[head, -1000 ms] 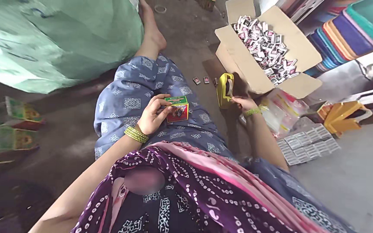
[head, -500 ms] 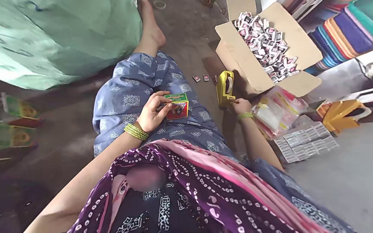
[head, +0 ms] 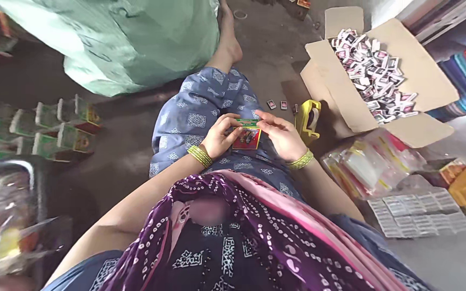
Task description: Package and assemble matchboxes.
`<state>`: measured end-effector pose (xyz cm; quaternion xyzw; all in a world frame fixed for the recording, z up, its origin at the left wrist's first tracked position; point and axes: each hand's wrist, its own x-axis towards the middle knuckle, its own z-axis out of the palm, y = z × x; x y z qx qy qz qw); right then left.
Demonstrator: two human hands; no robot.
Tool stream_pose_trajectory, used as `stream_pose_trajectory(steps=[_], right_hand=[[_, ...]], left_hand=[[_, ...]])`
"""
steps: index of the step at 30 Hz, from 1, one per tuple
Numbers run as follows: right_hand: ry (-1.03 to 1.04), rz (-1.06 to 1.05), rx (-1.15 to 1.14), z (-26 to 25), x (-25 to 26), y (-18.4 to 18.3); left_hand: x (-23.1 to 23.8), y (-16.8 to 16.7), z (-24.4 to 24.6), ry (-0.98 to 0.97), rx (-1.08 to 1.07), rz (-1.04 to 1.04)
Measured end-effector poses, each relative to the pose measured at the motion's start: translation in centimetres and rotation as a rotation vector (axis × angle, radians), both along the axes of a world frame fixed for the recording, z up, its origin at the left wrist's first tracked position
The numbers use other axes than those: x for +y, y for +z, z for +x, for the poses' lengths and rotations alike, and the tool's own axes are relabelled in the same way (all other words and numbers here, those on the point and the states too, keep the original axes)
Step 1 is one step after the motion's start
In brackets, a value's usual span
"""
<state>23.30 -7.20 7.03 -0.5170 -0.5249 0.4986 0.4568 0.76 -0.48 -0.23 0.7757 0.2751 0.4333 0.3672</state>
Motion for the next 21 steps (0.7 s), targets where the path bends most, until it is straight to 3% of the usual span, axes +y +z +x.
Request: stream_pose_trajectory(steps=[5, 13, 21], right_hand=[[-0.033, -0.023, -0.103, -2.6, 1.3, -1.0], [-0.115, -0.003, -0.119, -2.7, 1.6, -2.3], [-0.262, -0.107, -0.124, -3.1, 2.3, -2.4]], left_hand=[[-0.1, 0.2, -0.1, 0.009, -0.004, -0.007], [-0.6, 0.7, 0.5, 0.045, 0.021, -0.044], [-0.8, 1.0, 0.7, 0.063, 0.049, 0.079]])
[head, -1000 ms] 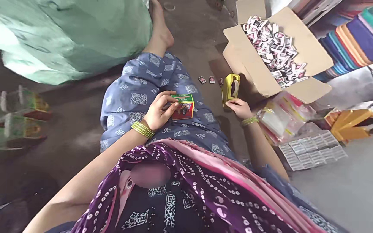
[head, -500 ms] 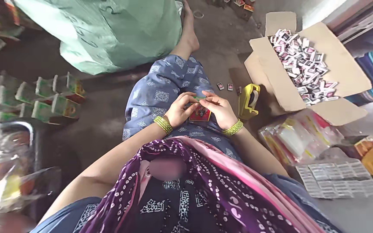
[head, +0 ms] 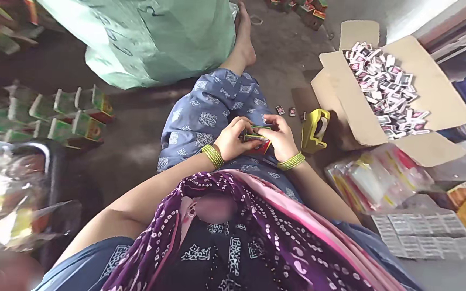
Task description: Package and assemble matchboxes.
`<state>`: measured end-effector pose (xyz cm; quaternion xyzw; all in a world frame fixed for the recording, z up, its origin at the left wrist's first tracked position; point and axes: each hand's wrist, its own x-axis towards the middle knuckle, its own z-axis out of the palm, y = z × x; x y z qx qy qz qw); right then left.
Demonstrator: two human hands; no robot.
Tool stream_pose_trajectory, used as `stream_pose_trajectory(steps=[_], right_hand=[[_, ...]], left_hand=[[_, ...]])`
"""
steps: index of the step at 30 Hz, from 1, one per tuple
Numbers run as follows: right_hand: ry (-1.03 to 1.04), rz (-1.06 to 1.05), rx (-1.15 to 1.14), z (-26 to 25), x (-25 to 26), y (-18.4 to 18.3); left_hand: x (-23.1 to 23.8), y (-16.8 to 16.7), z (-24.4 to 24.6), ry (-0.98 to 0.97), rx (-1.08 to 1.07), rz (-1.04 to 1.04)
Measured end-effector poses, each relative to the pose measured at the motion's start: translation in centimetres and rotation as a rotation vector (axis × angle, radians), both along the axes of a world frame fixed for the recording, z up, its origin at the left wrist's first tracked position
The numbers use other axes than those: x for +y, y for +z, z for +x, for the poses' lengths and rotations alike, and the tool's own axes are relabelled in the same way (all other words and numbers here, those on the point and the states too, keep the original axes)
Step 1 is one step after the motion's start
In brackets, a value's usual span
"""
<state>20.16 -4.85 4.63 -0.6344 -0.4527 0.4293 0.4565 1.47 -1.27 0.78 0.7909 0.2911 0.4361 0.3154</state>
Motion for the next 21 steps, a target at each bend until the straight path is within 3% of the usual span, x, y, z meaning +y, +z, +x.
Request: stream_pose_trajectory(steps=[4, 7, 10, 13, 18, 21], right_hand=[[-0.027, 0.075, -0.071, 0.6, 0.6, 0.1], [0.192, 0.169, -0.138, 1.4, 0.2, -0.1], [0.385, 0.313, -0.376, 1.9, -0.5, -1.1], [0.264, 0.326, -0.390, 2.1, -1.3, -0.9], [-0.181, 0.263, -0.210, 6.1, -1.1, -0.5], [-0.223, 0.134, -0.476, 10.4, -1.2, -1.0]], left_hand=[[0.0, 0.1, -0.2, -0.020, 0.016, -0.079], [0.3, -0.2, -0.8, -0.051, 0.009, -0.190], [0.6, -0.1, -1.4, -0.141, -0.094, -0.350], [1.4, 1.0, -2.7, -0.125, -0.199, -0.440], [4.4, 3.9, -8.9, 0.409, -0.298, -0.329], [7.5, 2.7, -16.0, 0.816, -0.138, -0.260]])
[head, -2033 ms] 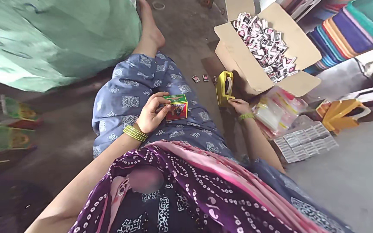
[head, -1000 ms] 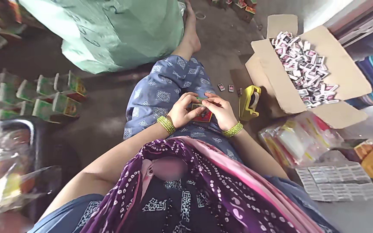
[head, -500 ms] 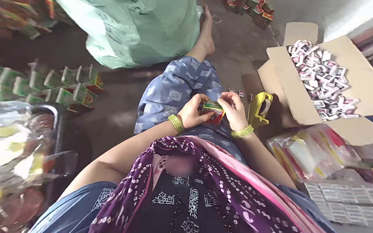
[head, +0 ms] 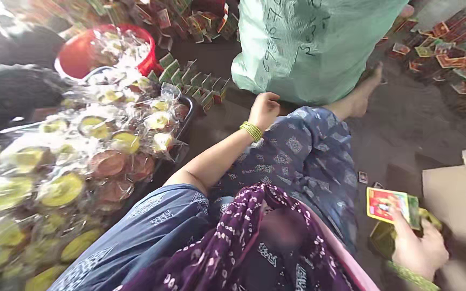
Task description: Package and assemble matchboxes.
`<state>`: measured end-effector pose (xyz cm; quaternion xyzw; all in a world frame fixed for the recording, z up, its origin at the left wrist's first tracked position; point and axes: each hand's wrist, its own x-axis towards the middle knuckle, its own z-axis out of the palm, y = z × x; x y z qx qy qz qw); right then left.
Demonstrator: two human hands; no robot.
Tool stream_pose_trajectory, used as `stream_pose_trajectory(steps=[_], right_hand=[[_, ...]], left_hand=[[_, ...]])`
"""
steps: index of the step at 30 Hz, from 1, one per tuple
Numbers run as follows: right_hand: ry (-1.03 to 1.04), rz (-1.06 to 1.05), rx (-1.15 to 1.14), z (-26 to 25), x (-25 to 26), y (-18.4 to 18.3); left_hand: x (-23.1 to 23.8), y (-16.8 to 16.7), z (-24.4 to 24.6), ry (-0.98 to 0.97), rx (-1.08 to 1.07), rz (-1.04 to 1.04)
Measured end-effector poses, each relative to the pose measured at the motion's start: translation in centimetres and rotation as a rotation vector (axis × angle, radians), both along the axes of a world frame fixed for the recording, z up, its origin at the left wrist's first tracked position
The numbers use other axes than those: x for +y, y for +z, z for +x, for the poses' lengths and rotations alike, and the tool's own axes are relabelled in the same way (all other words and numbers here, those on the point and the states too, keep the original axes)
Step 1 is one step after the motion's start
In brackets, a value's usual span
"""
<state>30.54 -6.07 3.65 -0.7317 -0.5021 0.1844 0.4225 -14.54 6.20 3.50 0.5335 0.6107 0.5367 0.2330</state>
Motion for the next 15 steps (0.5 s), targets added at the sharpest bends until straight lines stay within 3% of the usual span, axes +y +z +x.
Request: stream_pose_trajectory(steps=[5, 8, 10, 12, 14, 15], right_hand=[[0.222, -0.606, -0.467, 4.5, -1.6, -1.8], [0.315, -0.995, -0.462, 5.5, -2.1, -4.1], [0.346, -1.128, -0.349, 5.7, -1.8, -5.1], [0.358, -1.215, -0.378, 5.1, 0.1, -4.1], [0.309, -1.211, -0.367, 4.4, 3.5, -2.0], [0.249, -1.142, -0.253, 4.4, 5.7, -1.0]], left_hand=[[2.7, -2.5, -10.7, 0.325, 0.229, -0.510], [3.0, -4.2, -14.3, 0.340, 0.316, -0.604], [3.4, -5.6, -16.0, 0.282, 0.375, -0.590], [3.7, -6.3, -16.3, 0.252, 0.370, -0.584], [3.6, -6.2, -15.8, 0.273, 0.368, -0.578], [3.5, -6.0, -15.4, 0.286, 0.359, -0.574]])
